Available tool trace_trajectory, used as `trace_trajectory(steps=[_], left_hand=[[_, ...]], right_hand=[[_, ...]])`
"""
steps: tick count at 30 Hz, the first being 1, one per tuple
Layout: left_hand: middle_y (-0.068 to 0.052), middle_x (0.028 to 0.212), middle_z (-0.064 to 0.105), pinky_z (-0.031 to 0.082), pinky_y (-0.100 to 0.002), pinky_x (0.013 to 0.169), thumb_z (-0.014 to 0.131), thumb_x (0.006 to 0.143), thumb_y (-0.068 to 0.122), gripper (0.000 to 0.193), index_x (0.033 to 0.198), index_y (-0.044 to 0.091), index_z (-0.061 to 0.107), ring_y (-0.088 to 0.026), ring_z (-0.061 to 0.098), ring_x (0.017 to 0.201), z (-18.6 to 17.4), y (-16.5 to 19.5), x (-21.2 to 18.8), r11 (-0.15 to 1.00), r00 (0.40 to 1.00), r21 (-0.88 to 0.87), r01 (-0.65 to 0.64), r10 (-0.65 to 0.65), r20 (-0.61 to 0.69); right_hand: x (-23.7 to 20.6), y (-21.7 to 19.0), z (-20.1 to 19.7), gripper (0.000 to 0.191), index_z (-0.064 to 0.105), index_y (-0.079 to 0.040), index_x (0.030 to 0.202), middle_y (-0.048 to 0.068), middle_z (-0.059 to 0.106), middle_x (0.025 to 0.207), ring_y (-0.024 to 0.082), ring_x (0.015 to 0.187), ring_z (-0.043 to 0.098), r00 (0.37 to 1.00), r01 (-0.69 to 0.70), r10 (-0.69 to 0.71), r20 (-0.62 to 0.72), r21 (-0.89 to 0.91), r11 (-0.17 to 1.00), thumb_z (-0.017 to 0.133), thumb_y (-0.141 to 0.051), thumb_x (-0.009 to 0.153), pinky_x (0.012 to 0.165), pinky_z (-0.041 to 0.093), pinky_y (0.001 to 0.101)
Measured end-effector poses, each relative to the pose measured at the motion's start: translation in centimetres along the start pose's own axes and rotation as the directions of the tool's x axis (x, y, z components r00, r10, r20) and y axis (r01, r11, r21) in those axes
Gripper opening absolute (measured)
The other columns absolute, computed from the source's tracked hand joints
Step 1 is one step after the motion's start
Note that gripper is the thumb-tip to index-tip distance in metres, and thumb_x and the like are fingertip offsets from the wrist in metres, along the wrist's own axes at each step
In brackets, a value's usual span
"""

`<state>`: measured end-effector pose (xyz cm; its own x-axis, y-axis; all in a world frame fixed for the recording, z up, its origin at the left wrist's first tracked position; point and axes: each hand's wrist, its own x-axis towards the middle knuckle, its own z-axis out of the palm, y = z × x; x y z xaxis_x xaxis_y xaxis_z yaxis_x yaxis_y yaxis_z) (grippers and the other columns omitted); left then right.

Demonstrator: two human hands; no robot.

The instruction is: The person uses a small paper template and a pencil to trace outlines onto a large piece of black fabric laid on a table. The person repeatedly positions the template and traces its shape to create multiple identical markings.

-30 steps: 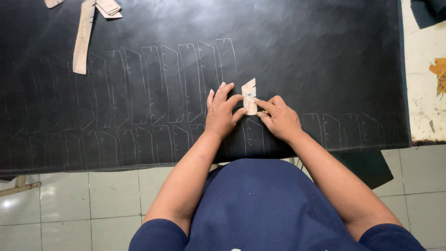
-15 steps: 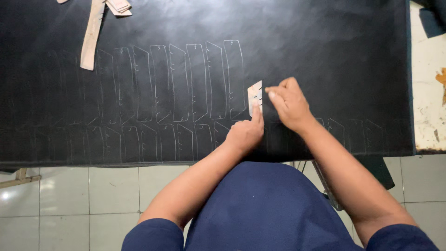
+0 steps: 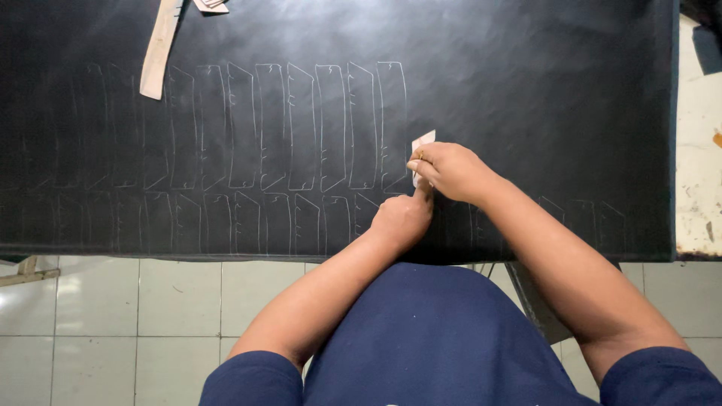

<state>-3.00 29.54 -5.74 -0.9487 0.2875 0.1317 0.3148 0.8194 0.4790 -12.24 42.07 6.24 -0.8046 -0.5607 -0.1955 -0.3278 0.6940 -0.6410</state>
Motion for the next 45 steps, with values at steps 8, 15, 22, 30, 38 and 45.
trace_trajectory(steps=[8, 15, 22, 30, 38, 45], left_hand=[[-0.018, 0.062, 0.066, 0.054, -0.051, 0.048, 0.053, 0.098, 0.021, 0.053, 0.141, -0.007, 0.042, -0.038, 0.066, 0.051, -0.9, 0.2, 0.1, 0.998, 0.999, -0.059, 0.035, -0.033, 0.029], [-0.022, 0.075, 0.07, 0.056, -0.053, 0.061, 0.05, 0.101, 0.027, 0.058, 0.15, 0.0, 0.04, -0.041, 0.069, 0.065, -4.3, 1.4, 1.1, 0.988, 0.97, -0.032, 0.152, -0.143, 0.197], [-0.011, 0.14, 0.055, 0.041, -0.052, 0.11, 0.054, 0.092, 0.021, 0.034, 0.12, 0.007, 0.069, -0.024, 0.054, 0.133, -5.1, 0.6, 1.1, 0.917, 0.966, 0.342, -0.207, 0.247, -0.077], [-0.005, 0.135, 0.062, 0.04, -0.048, 0.103, 0.056, 0.092, 0.016, 0.02, 0.105, 0.012, 0.071, -0.018, 0.059, 0.121, -5.2, -0.5, 2.6, 0.97, 0.979, 0.157, -0.187, 0.197, -0.053], [-0.003, 0.135, 0.061, 0.041, -0.043, 0.1, 0.057, 0.091, 0.014, 0.026, 0.115, 0.011, 0.067, -0.017, 0.06, 0.115, -4.3, -1.4, 3.3, 0.967, 0.961, 0.164, -0.194, 0.222, -0.167], [-0.003, 0.144, 0.054, 0.032, -0.058, 0.111, 0.057, 0.089, 0.016, 0.029, 0.116, 0.016, 0.068, -0.025, 0.049, 0.135, -4.7, -1.2, 3.7, 0.977, 0.992, 0.187, -0.104, 0.114, -0.047]], right_hand=[[0.4, 0.6, 1.0, 0.025, 0.075, -0.007, 0.1, 0.013, 0.074, 0.091, 0.034, 0.088, 0.07, 0.999, 0.028, -0.029, -0.018, -0.089, 0.996, 0.061, -0.027, 0.097, 0.079, 0.054, 0.043], [2.5, 1.9, 0.2, 0.021, 0.076, -0.007, 0.1, 0.012, 0.074, 0.099, 0.032, 0.092, 0.071, 0.965, 0.092, -0.117, -0.236, -0.111, 0.99, 0.065, -0.024, 0.098, 0.08, 0.055, 0.0413], [2.7, 2.5, 0.5, 0.02, 0.074, -0.007, 0.102, 0.01, 0.074, 0.1, 0.031, 0.09, 0.071, 0.947, 0.085, -0.104, -0.304, -0.075, 0.994, 0.065, -0.025, 0.1, 0.079, 0.055, 0.04], [2.8, 3.9, 0.2, 0.019, 0.075, -0.008, 0.102, 0.011, 0.074, 0.1, 0.032, 0.092, 0.071, 0.949, 0.078, -0.101, -0.3, -0.09, 0.993, 0.065, -0.024, 0.099, 0.08, 0.055, 0.0404], [2.3, 5.2, -1.3, 0.018, 0.075, -0.009, 0.104, 0.011, 0.073, 0.102, 0.033, 0.093, 0.069, 0.925, 0.004, -0.069, -0.373, -0.173, 0.985, 0.065, -0.023, 0.1, 0.08, 0.054, 0.0429], [1.7, 5.2, -0.9, 0.017, 0.075, -0.009, 0.103, 0.011, 0.073, 0.101, 0.033, 0.091, 0.07, 0.914, 0.007, -0.067, -0.399, -0.149, 0.989, 0.066, -0.023, 0.1, 0.079, 0.055, 0.0424]])
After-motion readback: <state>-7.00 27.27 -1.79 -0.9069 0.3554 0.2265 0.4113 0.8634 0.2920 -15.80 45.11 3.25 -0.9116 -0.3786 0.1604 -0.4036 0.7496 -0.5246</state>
